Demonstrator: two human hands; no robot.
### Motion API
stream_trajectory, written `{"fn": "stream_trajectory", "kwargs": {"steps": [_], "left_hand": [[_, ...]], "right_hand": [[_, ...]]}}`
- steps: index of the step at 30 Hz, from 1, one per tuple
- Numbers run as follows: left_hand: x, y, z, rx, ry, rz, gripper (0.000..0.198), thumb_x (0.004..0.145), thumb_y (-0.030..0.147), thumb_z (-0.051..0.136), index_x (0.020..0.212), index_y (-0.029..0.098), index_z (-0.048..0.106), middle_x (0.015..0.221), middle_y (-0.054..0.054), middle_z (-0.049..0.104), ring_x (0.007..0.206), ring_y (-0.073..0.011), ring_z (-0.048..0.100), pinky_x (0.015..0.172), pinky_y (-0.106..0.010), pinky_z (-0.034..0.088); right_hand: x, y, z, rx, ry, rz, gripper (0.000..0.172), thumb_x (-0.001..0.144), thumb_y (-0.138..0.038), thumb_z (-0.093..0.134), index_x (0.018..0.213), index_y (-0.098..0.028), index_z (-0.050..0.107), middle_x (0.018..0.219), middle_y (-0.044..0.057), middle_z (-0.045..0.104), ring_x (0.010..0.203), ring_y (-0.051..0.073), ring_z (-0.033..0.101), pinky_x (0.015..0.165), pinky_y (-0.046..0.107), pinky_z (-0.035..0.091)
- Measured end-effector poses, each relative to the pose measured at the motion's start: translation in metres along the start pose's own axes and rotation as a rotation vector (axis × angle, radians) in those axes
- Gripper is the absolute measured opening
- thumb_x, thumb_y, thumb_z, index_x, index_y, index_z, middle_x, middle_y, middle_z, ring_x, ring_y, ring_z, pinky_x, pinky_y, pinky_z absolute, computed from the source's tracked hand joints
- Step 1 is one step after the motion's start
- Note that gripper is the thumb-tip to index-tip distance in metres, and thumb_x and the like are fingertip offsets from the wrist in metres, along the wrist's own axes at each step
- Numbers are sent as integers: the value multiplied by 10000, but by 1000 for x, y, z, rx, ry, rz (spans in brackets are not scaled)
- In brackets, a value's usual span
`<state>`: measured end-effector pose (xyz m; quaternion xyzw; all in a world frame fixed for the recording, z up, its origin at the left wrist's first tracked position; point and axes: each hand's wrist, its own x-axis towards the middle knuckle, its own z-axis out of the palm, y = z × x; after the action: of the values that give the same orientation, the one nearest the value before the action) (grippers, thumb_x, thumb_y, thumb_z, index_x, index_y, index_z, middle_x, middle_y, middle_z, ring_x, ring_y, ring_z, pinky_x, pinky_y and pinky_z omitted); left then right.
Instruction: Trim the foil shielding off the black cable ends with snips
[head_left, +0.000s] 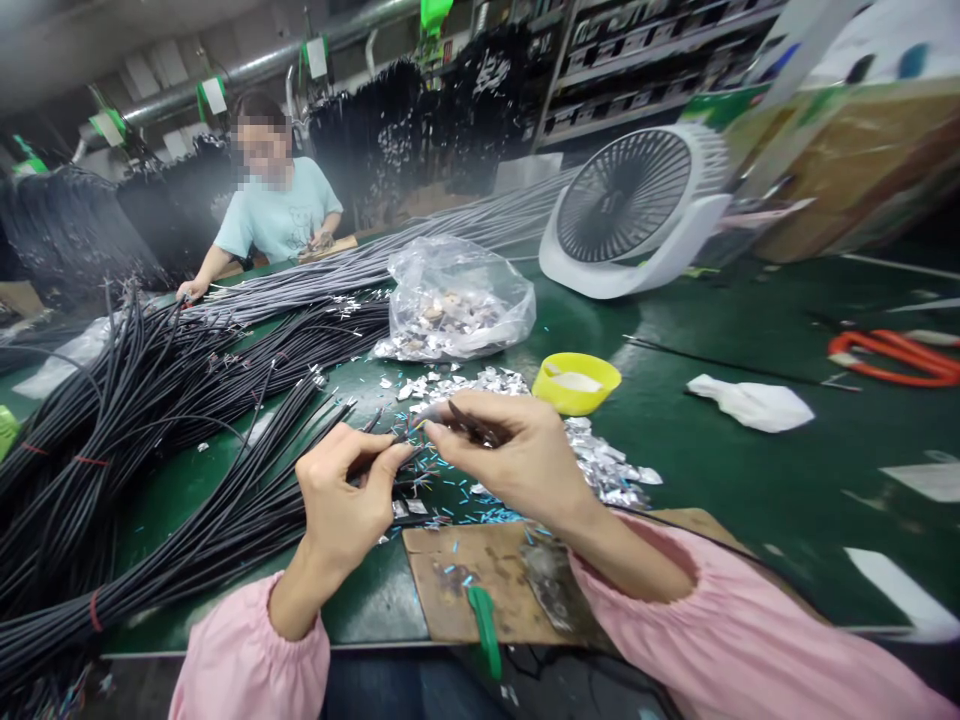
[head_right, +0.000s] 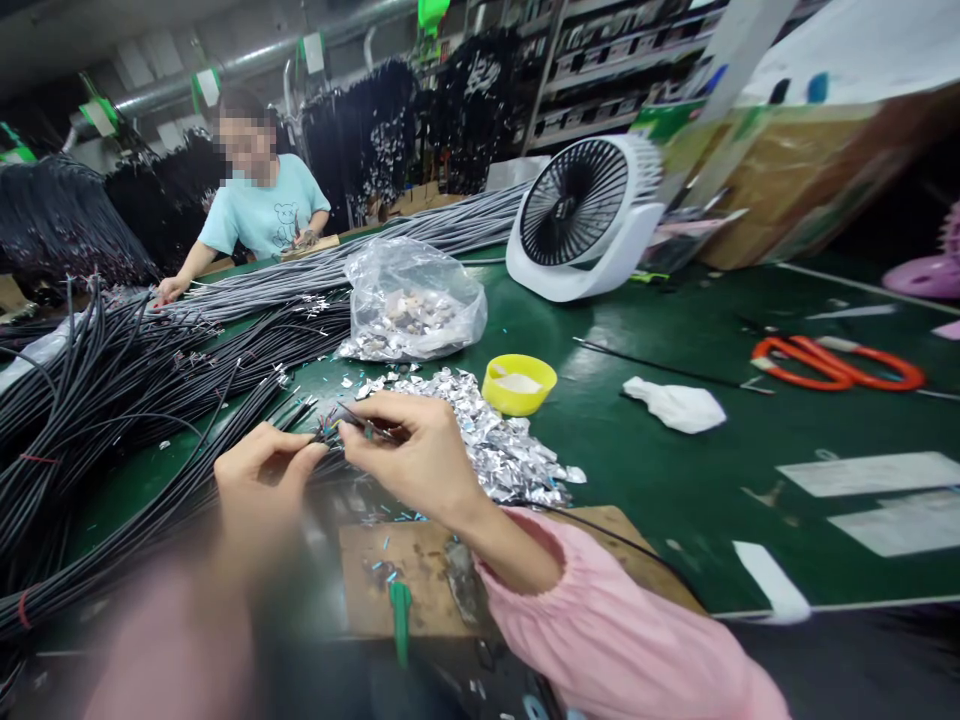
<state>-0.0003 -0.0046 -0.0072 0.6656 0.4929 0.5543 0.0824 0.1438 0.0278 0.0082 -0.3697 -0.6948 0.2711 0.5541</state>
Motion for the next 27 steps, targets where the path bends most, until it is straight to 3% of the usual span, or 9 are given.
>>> {"fn": "stream_trajectory", "kwargs": {"steps": [4,8,12,15,18,20,23,27], "left_hand": [[0,0,0,0,-8,-10,106,758,220,643,662,177,650,583,21,588,519,-86,515,483,-197,387],[2,0,-1,-57,-44,-85,120,763,222,636,655,173,654,588,19,592,530,-87,519,498,-197,390],[4,-1,-4,-132,-143,-186,197,805,264,588,654,163,664,573,15,561,501,-78,479,455,-195,345],[4,-2,-5,-198,-205,-246,271,838,314,546,652,156,663,564,12,532,479,-70,446,428,-194,312],[4,-2,-5,-228,-206,-290,295,838,345,545,650,150,661,564,3,531,486,-75,458,423,-194,308],[4,-2,-5,-237,-200,-307,297,832,356,551,650,149,662,572,-5,546,496,-82,479,424,-194,317],[4,-1,-4,-226,-181,-315,287,821,355,560,652,149,666,587,-12,572,509,-91,505,431,-191,339],[5,1,-3,-195,-142,-303,263,800,343,581,653,143,666,572,-3,570,489,-83,494,428,-183,345]], "right_hand": [[0,-1,1,-34,28,-19,177,661,-198,546,489,-177,510,429,-42,384,404,65,300,374,208,265],[1,0,2,56,-38,96,212,663,-238,528,466,-170,488,419,-55,313,398,52,243,358,196,226],[1,3,2,129,-133,178,207,664,-262,515,495,-148,547,441,-43,353,414,54,285,369,188,242],[1,4,2,111,-104,187,169,663,-242,525,569,-138,619,452,-39,419,408,54,318,369,184,260],[-1,3,2,58,37,103,142,689,-218,541,635,-140,647,494,-20,515,419,67,399,377,187,313],[-3,3,2,-22,120,-36,109,705,-185,559,654,-145,647,540,-2,577,453,81,467,406,193,365],[-5,3,2,-146,155,-243,74,721,-135,584,690,-147,650,575,15,625,487,90,528,458,199,420],[-7,5,1,-221,187,-300,65,730,-111,592,708,-147,641,584,22,636,501,95,557,479,199,445]]}}
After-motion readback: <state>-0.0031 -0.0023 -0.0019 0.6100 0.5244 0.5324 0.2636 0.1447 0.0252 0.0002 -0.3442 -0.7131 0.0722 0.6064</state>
